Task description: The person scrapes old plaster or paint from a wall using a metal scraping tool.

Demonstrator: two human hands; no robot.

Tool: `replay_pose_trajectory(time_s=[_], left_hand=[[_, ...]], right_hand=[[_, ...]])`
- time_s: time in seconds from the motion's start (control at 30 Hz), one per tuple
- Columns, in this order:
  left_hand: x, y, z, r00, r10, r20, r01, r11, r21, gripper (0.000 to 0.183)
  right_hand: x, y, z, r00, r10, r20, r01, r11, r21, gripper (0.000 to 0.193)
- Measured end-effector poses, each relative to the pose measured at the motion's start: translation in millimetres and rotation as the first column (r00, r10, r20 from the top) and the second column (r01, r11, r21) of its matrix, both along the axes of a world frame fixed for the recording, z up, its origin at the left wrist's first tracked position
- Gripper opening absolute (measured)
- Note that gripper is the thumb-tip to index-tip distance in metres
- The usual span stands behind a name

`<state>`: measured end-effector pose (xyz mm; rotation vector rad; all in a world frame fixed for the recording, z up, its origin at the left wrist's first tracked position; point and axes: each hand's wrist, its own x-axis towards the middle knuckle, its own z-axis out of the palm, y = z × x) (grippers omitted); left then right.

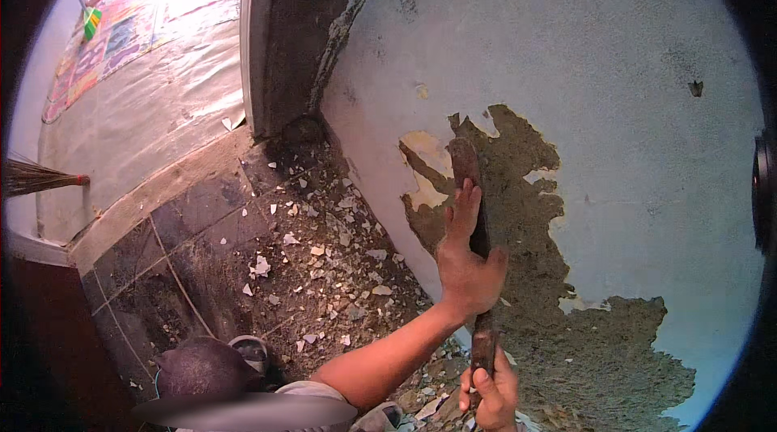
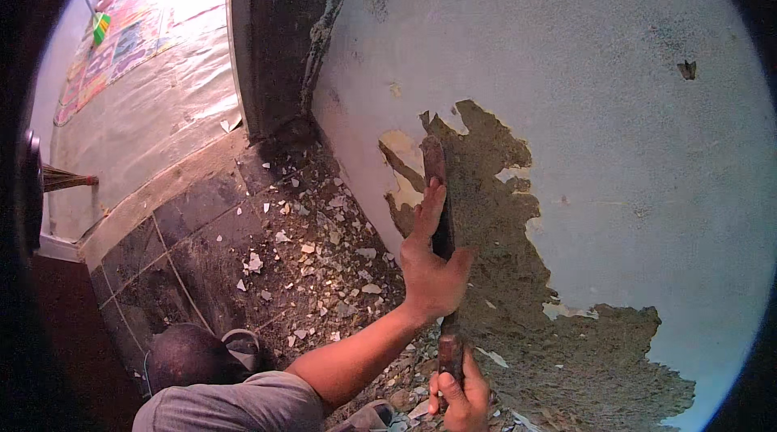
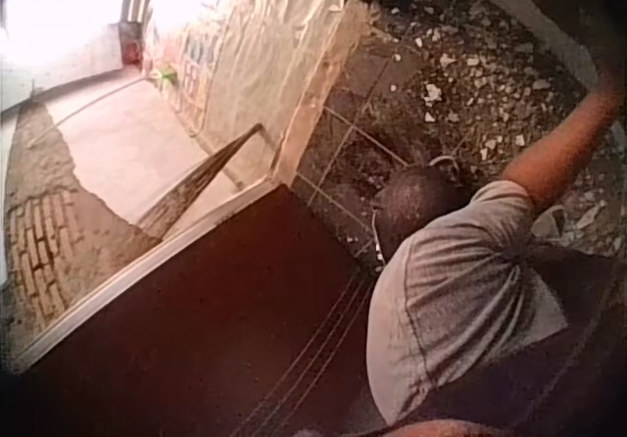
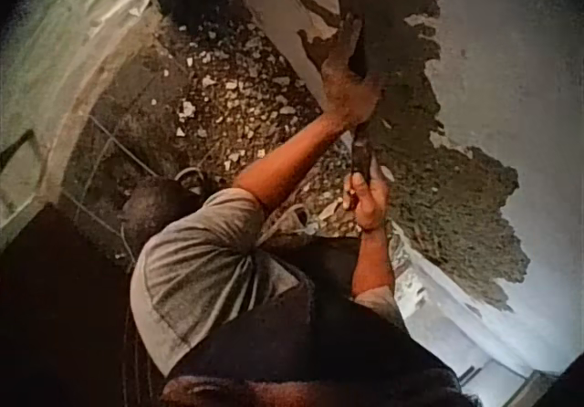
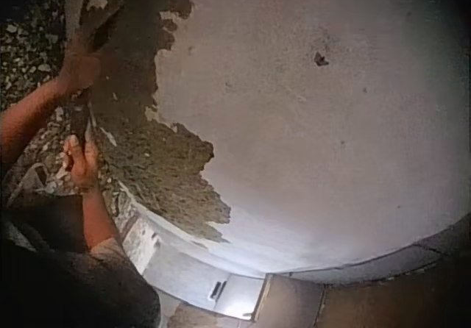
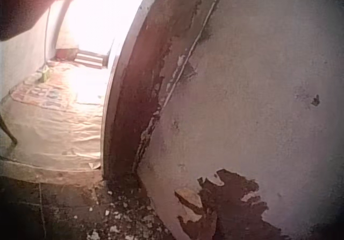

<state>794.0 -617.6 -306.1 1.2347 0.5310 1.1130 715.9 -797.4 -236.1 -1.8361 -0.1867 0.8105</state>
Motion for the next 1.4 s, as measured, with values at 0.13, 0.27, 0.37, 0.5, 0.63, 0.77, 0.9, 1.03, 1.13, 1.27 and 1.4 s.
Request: replay_pose_trajectory(time_s=[0.13,0.27,0.37,0.5,0.63,0.77,0.9,1.03,1.13,1.27,1.4], left_hand=[[-1,-3,3,0.999,-0.024,0.038,0.025,0.999,-0.029,0.084],[-4,-8,3,0.998,-0.05,0.041,0.05,0.999,-0.013,0.084],[1,-9,-3,0.999,-0.038,0.001,0.038,0.999,0.007,0.088],[4,-1,-6,0.999,-0.043,0.027,0.044,0.998,-0.037,0.081],[9,2,-9,1.0,-0.002,0.03,0.002,1.0,0.012,0.081],[6,-18,4,0.998,0.052,0.044,-0.051,0.998,-0.024,0.081],[14,-17,3,0.998,0.034,0.046,-0.035,0.999,0.012,0.081],[8,1,8,0.995,0.025,0.096,-0.021,0.999,-0.048,0.08],[-3,-26,34,0.994,-0.048,0.098,0.045,0.999,0.027,0.081],[-2,-30,64,0.992,-0.072,0.105,0.064,0.995,0.082,0.085],[0,-29,57,0.991,-0.045,0.127,0.04,0.998,0.043,0.085]], right_hand=[[0,-12,-6,0.991,0.122,0.052,-0.12,0.992,-0.044,0.062],[-5,-11,-3,0.999,-0.014,0.033,0.016,0.999,-0.045,0.058],[1,-17,-11,0.994,0.082,0.075,-0.077,0.994,-0.072,0.058],[2,-7,-15,0.998,0.03,0.051,-0.027,0.997,-0.066,0.066],[4,4,-17,0.995,-0.065,0.074,0.073,0.991,-0.11,0.068],[1,-8,3,0.983,-0.031,0.183,0.058,0.987,-0.148,0.067],[9,-6,6,0.982,-0.025,0.187,0.053,0.988,-0.147,0.06],[-1,1,10,0.981,-0.002,0.193,0.019,0.996,-0.087,0.057],[-22,-23,15,0.954,0.02,0.3,0.024,0.99,-0.141,0.065],[-25,-35,33,0.972,-0.025,0.233,0.035,0.999,-0.038,0.077],[-14,-43,25,0.969,-0.054,0.239,0.069,0.996,-0.055,0.077]])
